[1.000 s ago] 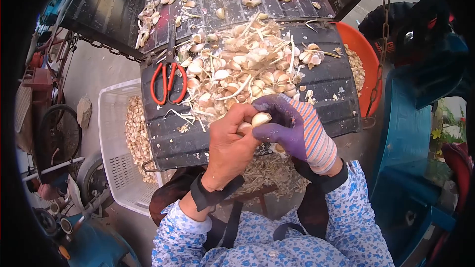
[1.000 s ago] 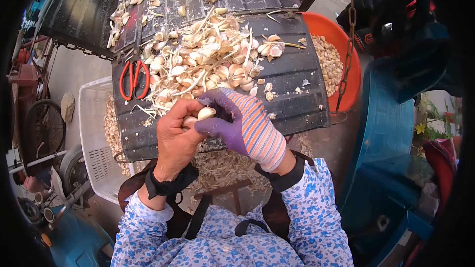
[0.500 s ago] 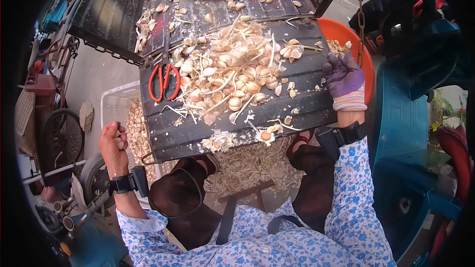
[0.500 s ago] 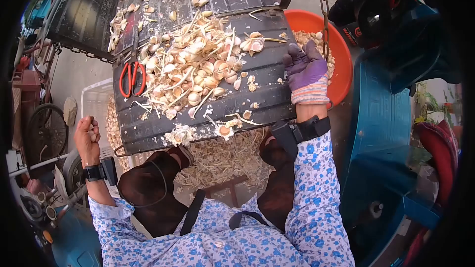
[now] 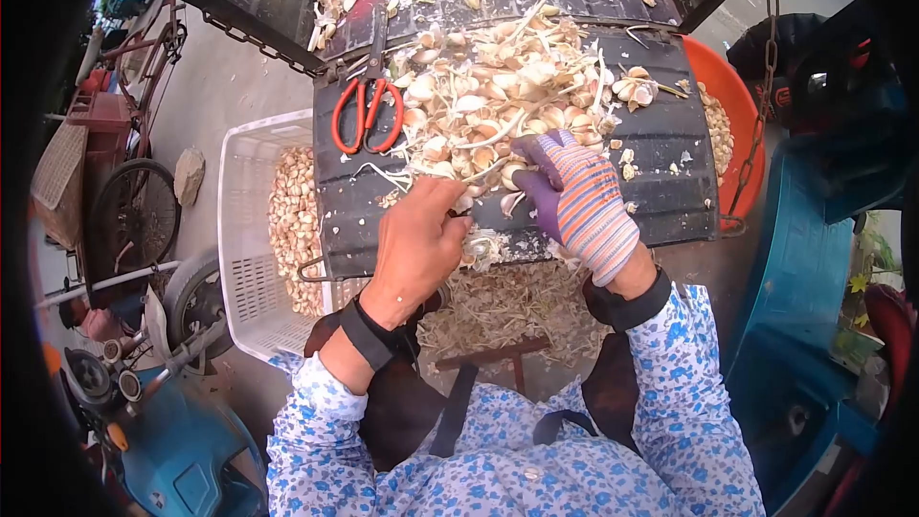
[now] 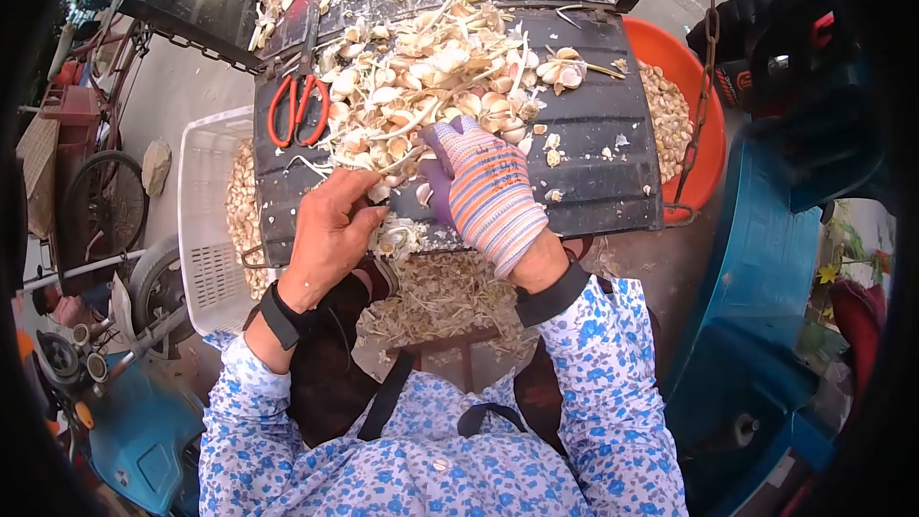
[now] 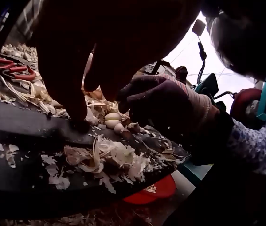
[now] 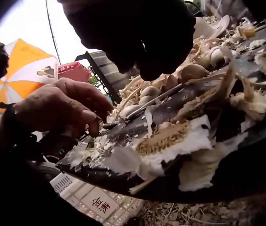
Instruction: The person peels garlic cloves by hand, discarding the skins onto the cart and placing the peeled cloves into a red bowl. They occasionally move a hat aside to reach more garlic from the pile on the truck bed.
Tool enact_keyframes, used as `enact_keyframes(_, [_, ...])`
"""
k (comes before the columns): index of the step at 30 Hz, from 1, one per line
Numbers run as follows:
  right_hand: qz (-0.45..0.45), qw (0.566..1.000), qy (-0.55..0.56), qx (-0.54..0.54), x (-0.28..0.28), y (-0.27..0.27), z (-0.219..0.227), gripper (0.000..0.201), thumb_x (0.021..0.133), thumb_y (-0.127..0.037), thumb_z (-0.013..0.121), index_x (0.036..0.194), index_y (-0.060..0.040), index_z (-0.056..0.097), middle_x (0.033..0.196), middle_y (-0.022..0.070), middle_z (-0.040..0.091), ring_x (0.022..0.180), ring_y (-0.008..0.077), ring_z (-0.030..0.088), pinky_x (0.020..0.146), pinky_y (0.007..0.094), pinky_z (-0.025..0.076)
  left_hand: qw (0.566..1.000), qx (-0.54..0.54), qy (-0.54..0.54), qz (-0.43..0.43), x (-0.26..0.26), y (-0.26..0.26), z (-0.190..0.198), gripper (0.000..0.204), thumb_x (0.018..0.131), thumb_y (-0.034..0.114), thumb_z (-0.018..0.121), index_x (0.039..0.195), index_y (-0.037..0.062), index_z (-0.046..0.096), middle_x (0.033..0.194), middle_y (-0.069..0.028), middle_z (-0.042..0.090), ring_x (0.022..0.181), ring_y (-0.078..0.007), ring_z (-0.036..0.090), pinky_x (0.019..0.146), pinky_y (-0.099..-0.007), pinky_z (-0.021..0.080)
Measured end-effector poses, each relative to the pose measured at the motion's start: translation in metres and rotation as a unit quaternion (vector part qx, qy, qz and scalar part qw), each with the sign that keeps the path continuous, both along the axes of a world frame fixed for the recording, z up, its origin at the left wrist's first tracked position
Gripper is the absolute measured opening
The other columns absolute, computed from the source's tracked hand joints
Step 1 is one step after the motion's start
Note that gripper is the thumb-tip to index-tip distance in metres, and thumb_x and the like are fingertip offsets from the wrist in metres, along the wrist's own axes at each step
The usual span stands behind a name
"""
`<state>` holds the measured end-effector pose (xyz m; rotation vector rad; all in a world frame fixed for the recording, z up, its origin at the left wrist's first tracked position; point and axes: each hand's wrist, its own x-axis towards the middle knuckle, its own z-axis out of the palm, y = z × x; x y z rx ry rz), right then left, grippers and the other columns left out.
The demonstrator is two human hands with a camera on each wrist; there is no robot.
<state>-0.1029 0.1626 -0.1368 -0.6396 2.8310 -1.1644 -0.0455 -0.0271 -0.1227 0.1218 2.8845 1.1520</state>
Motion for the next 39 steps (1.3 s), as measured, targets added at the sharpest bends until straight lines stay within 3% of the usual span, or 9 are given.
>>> enact_keyframes(4, [-0.019, 0.998, -0.047, -0.039, -0.004, 0.003, 0.006, 0.022, 0.081, -0.019, 0.061, 0.100, -0.0081, 0.063, 0.093, 0.0169, 0.062, 0.088, 0.0367, 0.060, 0.076, 0.0470, 0.047, 0.997, -0.074, 0.031, -0.015, -0.008, 0.010, -0.017, 0.020, 0.073, 0.001, 0.063, 0.093, 0.0013, 0.059, 0.083, -0.0133, 0.053, 0.073, -0.0323, 0.058, 0.062, -0.0388, 0.045])
enact_keyframes(11, [0.056, 0.984, 0.082, 0.148, -0.009, -0.003, 0.003, 0.018, 0.076, -0.016, 0.065, 0.093, -0.0078, 0.065, 0.083, 0.0139, 0.059, 0.081, 0.0342, 0.059, 0.070, 0.0429, 0.047, 0.989, -0.145, 0.018, 0.011, -0.004, 0.009, 0.005, 0.011, 0.073, 0.002, 0.062, 0.084, 0.0026, 0.061, 0.083, -0.0128, 0.053, 0.070, -0.0348, 0.058, 0.060, -0.0409, 0.045])
enact_keyframes(22, [-0.002, 1.000, 0.019, -0.016, -0.007, 0.006, -0.004, 0.020, 0.077, -0.012, 0.063, 0.096, -0.0055, 0.063, 0.086, 0.0152, 0.060, 0.081, 0.0322, 0.060, 0.069, 0.0413, 0.047, 0.985, -0.108, 0.114, -0.068, -0.020, 0.024, -0.034, 0.008, 0.080, 0.001, 0.058, 0.087, 0.0036, 0.057, 0.072, -0.0107, 0.055, 0.057, -0.0305, 0.057, 0.049, -0.0383, 0.042])
enact_keyframes(25, [0.002, 0.991, -0.061, -0.119, -0.006, 0.009, 0.012, 0.020, 0.076, -0.005, 0.063, 0.096, -0.0013, 0.064, 0.081, 0.0110, 0.060, 0.072, 0.0216, 0.058, 0.065, 0.0322, 0.046, 0.974, 0.176, -0.137, 0.046, -0.022, 0.020, -0.020, 0.006, 0.082, 0.001, 0.055, 0.089, 0.0007, 0.054, 0.075, -0.0118, 0.058, 0.056, -0.0220, 0.060, 0.046, -0.0329, 0.042])
enact_keyframes(28, [0.020, 0.983, -0.074, -0.167, -0.003, 0.009, 0.018, 0.020, 0.077, -0.003, 0.063, 0.098, -0.0003, 0.064, 0.080, 0.0071, 0.061, 0.073, 0.0141, 0.058, 0.064, 0.0276, 0.046, 0.851, 0.453, -0.246, 0.101, -0.019, 0.024, 0.000, 0.008, 0.089, 0.003, 0.052, 0.095, -0.0010, 0.056, 0.075, -0.0086, 0.062, 0.054, -0.0110, 0.058, 0.044, -0.0215, 0.039])
enact_keyframes(29, [0.025, 0.975, -0.090, -0.203, -0.001, 0.008, 0.014, 0.021, 0.077, -0.012, 0.066, 0.096, -0.0038, 0.063, 0.084, 0.0140, 0.061, 0.078, 0.0321, 0.061, 0.066, 0.0382, 0.047, 0.840, 0.473, -0.245, 0.104, -0.017, 0.027, 0.002, 0.009, 0.091, 0.003, 0.050, 0.097, -0.0018, 0.055, 0.077, -0.0072, 0.062, 0.050, -0.0091, 0.056, 0.043, -0.0172, 0.038])
enact_keyframes(32, [0.050, 0.952, -0.147, -0.265, 0.003, 0.004, 0.016, 0.020, 0.077, -0.001, 0.066, 0.097, 0.0010, 0.064, 0.087, 0.0064, 0.061, 0.080, 0.0126, 0.060, 0.070, 0.0264, 0.049, 0.809, 0.523, -0.245, 0.109, -0.016, 0.027, 0.001, 0.008, 0.091, 0.004, 0.052, 0.096, -0.0006, 0.054, 0.075, -0.0079, 0.061, 0.049, -0.0093, 0.055, 0.042, -0.0179, 0.037])
enact_keyframes(36, [0.035, 0.943, -0.136, -0.303, 0.007, 0.000, 0.013, 0.018, 0.077, -0.008, 0.066, 0.094, -0.0009, 0.063, 0.079, 0.0128, 0.060, 0.069, 0.0261, 0.060, 0.061, 0.0336, 0.047, 0.766, 0.585, -0.237, 0.121, -0.016, 0.030, 0.003, 0.006, 0.090, 0.005, 0.055, 0.093, 0.0006, 0.052, 0.071, -0.0083, 0.060, 0.045, -0.0083, 0.050, 0.040, -0.0182, 0.033])
enact_keyframes(39, [-0.005, 0.938, -0.170, -0.302, 0.013, -0.007, 0.019, 0.016, 0.080, -0.005, 0.063, 0.096, 0.0003, 0.061, 0.078, 0.0094, 0.060, 0.064, 0.0169, 0.059, 0.058, 0.0282, 0.046, 0.763, 0.594, -0.224, 0.123, -0.015, 0.032, 0.003, 0.006, 0.089, 0.005, 0.056, 0.091, 0.0006, 0.052, 0.070, -0.0098, 0.060, 0.042, -0.0078, 0.046, 0.039, -0.0184, 0.032])
